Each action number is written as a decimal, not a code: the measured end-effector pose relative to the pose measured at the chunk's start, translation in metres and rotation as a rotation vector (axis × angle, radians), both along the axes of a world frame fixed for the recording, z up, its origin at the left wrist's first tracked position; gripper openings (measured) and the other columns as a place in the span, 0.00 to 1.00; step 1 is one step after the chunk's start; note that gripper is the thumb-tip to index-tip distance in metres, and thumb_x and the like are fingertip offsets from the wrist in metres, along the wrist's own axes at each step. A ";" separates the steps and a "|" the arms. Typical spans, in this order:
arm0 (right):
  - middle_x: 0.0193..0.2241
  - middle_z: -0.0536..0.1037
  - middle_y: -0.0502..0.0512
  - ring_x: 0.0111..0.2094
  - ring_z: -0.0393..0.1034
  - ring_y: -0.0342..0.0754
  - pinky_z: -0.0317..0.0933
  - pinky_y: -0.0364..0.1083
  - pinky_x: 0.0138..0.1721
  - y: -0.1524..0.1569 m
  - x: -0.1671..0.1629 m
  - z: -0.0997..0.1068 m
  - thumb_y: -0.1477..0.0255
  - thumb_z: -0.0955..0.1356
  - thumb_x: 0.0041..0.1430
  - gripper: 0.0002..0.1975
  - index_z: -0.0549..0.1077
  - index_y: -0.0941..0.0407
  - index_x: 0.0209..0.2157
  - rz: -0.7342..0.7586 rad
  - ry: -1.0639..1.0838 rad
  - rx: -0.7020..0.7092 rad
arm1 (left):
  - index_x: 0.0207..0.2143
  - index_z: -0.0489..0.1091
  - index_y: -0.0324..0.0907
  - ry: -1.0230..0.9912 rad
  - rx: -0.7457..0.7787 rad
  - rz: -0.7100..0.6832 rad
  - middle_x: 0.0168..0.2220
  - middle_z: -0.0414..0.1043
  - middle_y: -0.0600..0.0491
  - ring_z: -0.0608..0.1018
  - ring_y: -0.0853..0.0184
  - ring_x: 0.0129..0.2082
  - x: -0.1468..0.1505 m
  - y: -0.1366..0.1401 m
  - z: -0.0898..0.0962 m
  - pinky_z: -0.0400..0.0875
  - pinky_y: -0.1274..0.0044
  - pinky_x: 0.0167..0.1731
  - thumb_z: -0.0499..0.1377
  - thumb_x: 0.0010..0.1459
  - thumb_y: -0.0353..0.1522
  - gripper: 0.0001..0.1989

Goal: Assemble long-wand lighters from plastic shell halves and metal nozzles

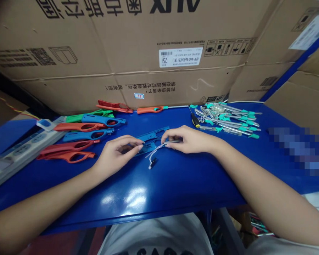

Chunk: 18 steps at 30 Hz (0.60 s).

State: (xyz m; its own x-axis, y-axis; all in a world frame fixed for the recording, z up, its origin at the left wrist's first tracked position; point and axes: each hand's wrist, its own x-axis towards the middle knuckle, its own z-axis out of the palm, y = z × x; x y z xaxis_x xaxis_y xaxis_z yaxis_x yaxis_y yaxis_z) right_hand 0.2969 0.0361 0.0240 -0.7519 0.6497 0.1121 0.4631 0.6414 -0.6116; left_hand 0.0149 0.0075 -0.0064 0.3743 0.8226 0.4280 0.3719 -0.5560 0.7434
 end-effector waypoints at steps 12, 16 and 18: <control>0.25 0.73 0.46 0.25 0.65 0.40 0.58 0.40 0.27 0.000 0.007 0.010 0.67 0.66 0.67 0.09 0.73 0.55 0.46 -0.095 0.116 0.056 | 0.53 0.72 0.42 0.344 0.213 -0.161 0.49 0.78 0.48 0.77 0.60 0.49 -0.006 0.001 -0.001 0.74 0.65 0.51 0.65 0.62 0.33 0.17; 0.24 0.72 0.47 0.24 0.64 0.41 0.57 0.41 0.27 -0.001 0.009 0.014 0.66 0.66 0.67 0.10 0.73 0.56 0.46 -0.132 0.111 0.089 | 0.53 0.71 0.41 0.411 0.190 -0.185 0.49 0.78 0.47 0.79 0.61 0.49 -0.011 0.003 0.003 0.74 0.67 0.51 0.60 0.64 0.29 0.15; 0.24 0.71 0.46 0.24 0.64 0.41 0.57 0.41 0.27 -0.001 0.009 0.014 0.66 0.66 0.67 0.10 0.73 0.56 0.45 -0.135 0.103 0.104 | 0.53 0.71 0.41 0.436 0.164 -0.207 0.49 0.78 0.47 0.79 0.61 0.49 -0.014 0.003 0.008 0.74 0.67 0.52 0.59 0.64 0.28 0.15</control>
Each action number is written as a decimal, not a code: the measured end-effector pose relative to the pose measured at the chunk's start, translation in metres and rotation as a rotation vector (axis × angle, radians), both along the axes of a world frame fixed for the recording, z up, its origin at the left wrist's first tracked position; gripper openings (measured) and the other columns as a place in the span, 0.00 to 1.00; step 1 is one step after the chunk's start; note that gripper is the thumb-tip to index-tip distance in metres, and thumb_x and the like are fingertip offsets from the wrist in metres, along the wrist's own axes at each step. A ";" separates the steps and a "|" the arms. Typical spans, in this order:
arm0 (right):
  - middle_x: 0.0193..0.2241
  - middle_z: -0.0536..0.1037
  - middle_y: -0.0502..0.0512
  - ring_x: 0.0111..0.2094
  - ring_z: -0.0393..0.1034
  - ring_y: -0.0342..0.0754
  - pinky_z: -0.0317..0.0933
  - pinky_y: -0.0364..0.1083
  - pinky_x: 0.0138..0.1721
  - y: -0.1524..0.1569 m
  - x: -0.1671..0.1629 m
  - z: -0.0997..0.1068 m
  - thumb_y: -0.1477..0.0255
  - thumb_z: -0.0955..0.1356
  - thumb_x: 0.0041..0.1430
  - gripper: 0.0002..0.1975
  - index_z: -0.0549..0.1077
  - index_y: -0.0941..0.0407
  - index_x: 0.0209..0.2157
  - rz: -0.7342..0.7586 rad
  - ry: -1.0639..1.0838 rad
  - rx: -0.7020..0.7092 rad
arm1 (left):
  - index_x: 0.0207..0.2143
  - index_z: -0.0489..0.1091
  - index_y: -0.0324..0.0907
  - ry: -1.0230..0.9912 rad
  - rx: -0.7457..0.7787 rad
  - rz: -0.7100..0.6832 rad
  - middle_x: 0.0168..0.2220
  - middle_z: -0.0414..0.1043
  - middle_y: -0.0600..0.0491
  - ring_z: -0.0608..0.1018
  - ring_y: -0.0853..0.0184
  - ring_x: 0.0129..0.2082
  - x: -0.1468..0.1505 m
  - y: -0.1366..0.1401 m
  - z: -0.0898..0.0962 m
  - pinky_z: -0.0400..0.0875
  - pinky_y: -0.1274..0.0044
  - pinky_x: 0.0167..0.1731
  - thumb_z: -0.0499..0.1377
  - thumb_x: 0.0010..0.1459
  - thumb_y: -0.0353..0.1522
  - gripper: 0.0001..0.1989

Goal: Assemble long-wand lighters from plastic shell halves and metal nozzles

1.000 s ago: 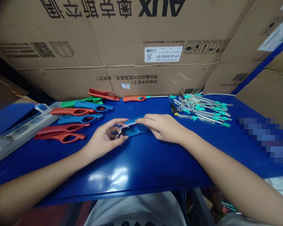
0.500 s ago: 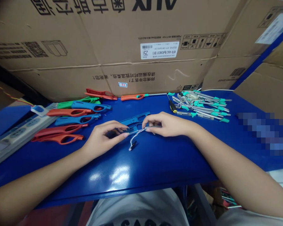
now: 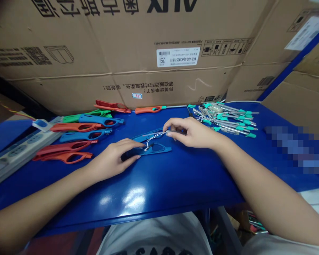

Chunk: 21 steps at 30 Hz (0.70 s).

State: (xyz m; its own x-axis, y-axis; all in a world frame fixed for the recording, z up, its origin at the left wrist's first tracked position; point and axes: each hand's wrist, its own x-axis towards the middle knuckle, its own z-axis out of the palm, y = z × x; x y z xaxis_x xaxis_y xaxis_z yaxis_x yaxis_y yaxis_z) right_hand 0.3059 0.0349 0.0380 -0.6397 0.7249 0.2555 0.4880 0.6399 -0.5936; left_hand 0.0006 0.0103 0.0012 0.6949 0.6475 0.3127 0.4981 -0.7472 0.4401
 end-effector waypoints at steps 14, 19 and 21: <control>0.23 0.71 0.46 0.24 0.63 0.40 0.56 0.41 0.27 -0.005 -0.014 -0.008 0.67 0.64 0.69 0.10 0.72 0.57 0.47 0.081 -0.018 -0.052 | 0.54 0.64 0.43 -0.099 0.071 0.094 0.50 0.72 0.49 0.76 0.62 0.50 0.009 -0.015 0.000 0.73 0.70 0.53 0.65 0.61 0.37 0.21; 0.25 0.72 0.47 0.25 0.64 0.41 0.56 0.41 0.29 -0.003 -0.013 -0.008 0.66 0.64 0.69 0.11 0.72 0.57 0.47 0.097 -0.041 -0.089 | 0.52 0.68 0.43 -0.172 0.041 0.047 0.45 0.74 0.52 0.78 0.69 0.42 0.011 -0.016 -0.004 0.75 0.76 0.46 0.60 0.66 0.30 0.12; 0.25 0.73 0.47 0.25 0.65 0.41 0.57 0.41 0.29 -0.002 -0.012 -0.009 0.66 0.64 0.69 0.11 0.72 0.57 0.47 0.105 -0.040 -0.114 | 0.52 0.69 0.44 -0.194 0.035 0.052 0.44 0.74 0.53 0.78 0.69 0.41 0.011 -0.015 -0.005 0.75 0.77 0.45 0.60 0.65 0.29 0.13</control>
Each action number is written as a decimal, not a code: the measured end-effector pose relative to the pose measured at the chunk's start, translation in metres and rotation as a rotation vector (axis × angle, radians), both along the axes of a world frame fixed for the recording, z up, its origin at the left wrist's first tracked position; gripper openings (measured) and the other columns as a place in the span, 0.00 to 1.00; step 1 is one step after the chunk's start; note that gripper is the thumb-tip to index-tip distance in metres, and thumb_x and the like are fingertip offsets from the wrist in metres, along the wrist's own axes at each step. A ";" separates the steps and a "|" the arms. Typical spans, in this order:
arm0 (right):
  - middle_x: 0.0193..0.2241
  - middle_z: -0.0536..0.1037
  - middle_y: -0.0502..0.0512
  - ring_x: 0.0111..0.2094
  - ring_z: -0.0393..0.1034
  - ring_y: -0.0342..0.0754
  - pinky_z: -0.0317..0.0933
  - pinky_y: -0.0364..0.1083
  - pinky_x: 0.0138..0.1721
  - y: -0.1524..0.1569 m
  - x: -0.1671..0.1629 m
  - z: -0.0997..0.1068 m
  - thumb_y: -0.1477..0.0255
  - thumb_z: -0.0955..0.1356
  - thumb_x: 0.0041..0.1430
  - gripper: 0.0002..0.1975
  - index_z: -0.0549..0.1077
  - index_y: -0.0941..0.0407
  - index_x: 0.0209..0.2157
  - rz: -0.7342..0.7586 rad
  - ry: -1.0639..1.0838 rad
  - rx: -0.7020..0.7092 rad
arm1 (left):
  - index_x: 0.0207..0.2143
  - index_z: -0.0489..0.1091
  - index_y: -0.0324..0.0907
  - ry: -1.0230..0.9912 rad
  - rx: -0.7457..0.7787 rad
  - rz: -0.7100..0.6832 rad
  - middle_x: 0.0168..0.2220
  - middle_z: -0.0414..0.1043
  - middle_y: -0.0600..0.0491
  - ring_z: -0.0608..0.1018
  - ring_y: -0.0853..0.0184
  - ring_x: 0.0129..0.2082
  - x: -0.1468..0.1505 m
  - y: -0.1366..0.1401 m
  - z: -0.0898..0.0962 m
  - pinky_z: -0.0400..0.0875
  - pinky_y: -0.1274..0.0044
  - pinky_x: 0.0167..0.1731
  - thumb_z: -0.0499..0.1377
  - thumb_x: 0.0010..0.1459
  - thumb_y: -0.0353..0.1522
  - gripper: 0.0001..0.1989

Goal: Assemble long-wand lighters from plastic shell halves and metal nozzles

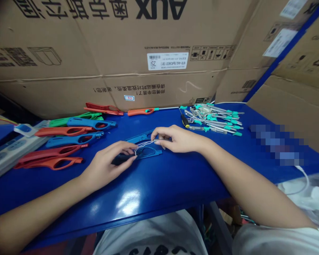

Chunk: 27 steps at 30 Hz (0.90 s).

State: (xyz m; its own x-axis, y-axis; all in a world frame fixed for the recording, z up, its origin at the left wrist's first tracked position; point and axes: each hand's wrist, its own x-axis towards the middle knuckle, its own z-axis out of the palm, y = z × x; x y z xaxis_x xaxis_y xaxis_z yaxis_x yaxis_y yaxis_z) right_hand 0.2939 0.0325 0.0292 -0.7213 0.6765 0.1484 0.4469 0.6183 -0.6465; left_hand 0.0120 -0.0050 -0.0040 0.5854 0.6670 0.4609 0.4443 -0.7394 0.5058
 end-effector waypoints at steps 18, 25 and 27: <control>0.25 0.76 0.48 0.25 0.67 0.41 0.59 0.41 0.28 0.005 0.003 -0.001 0.68 0.64 0.68 0.10 0.71 0.58 0.46 -0.011 0.014 -0.021 | 0.52 0.70 0.44 -0.086 0.027 0.039 0.49 0.74 0.50 0.81 0.70 0.41 0.006 0.004 -0.003 0.80 0.76 0.45 0.58 0.66 0.28 0.13; 0.28 0.76 0.50 0.27 0.68 0.41 0.59 0.40 0.30 0.002 0.004 0.003 0.69 0.65 0.67 0.10 0.72 0.58 0.46 0.058 -0.120 -0.197 | 0.45 0.76 0.43 -0.141 0.104 0.044 0.44 0.79 0.51 0.81 0.67 0.45 0.004 0.004 0.002 0.77 0.76 0.49 0.59 0.65 0.27 0.08; 0.28 0.77 0.50 0.27 0.68 0.41 0.59 0.40 0.30 0.000 0.003 0.004 0.69 0.66 0.67 0.10 0.73 0.58 0.46 0.087 -0.128 -0.236 | 0.45 0.77 0.43 -0.138 0.101 0.047 0.42 0.80 0.51 0.81 0.67 0.43 0.004 0.005 0.003 0.76 0.76 0.48 0.59 0.65 0.27 0.08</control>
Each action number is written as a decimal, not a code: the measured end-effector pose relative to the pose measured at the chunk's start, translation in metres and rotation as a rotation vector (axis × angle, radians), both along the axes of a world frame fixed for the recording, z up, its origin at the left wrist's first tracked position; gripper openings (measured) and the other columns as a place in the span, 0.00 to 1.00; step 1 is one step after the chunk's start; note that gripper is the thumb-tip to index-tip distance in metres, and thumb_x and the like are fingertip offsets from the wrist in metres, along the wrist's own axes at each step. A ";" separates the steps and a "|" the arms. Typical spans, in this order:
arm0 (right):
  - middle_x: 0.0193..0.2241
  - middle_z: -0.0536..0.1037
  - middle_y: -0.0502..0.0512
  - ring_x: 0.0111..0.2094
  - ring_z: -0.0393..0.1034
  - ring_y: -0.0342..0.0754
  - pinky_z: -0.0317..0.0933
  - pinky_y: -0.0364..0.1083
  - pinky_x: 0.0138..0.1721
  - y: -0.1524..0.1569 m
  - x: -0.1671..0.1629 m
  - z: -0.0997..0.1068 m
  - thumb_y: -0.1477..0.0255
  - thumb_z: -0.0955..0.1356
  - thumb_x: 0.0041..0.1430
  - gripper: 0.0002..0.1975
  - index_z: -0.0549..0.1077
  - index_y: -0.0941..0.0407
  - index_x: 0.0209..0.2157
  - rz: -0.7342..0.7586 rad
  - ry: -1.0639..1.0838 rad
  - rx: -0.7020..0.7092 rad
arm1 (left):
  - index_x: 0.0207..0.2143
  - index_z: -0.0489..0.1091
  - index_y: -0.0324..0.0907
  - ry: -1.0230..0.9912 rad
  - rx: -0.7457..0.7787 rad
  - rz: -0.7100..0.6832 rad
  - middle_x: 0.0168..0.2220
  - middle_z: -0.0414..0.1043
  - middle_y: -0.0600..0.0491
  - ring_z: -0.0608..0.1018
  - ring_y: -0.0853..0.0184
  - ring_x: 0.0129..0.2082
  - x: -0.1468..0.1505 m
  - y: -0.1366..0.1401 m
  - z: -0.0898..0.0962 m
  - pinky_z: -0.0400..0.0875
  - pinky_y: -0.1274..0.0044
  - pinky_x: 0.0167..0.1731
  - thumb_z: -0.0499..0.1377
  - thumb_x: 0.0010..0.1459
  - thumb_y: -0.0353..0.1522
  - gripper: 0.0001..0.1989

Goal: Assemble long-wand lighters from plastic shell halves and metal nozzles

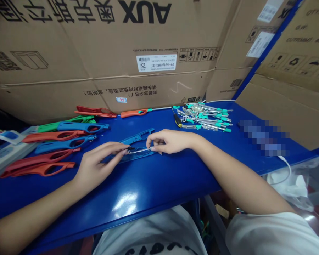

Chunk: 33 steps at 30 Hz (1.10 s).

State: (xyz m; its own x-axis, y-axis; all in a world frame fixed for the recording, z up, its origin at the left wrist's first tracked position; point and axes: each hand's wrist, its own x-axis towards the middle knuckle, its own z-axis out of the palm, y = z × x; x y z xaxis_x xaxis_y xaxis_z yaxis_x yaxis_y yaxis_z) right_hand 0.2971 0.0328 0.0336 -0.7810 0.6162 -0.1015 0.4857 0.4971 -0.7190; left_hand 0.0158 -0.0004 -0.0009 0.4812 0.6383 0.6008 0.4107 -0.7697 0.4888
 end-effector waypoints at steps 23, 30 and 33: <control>0.33 0.76 0.52 0.29 0.64 0.41 0.57 0.41 0.32 0.004 0.000 -0.006 0.66 0.67 0.66 0.10 0.74 0.58 0.43 -0.025 0.079 0.101 | 0.46 0.78 0.43 0.045 -0.116 0.011 0.39 0.80 0.51 0.80 0.68 0.35 -0.003 0.005 -0.004 0.77 0.76 0.38 0.61 0.64 0.31 0.09; 0.34 0.76 0.51 0.29 0.64 0.41 0.57 0.41 0.32 0.005 -0.001 -0.008 0.69 0.67 0.66 0.07 0.72 0.57 0.43 -0.008 0.082 0.088 | 0.45 0.78 0.42 0.038 -0.112 0.011 0.38 0.80 0.51 0.81 0.68 0.35 -0.003 0.006 -0.005 0.78 0.77 0.39 0.61 0.64 0.31 0.09; 0.33 0.77 0.51 0.29 0.64 0.41 0.56 0.41 0.32 0.003 -0.001 -0.007 0.71 0.66 0.66 0.07 0.72 0.57 0.44 -0.018 0.084 0.074 | 0.45 0.78 0.42 0.040 -0.104 0.005 0.39 0.80 0.51 0.81 0.68 0.36 -0.004 0.006 -0.005 0.78 0.77 0.40 0.61 0.64 0.30 0.09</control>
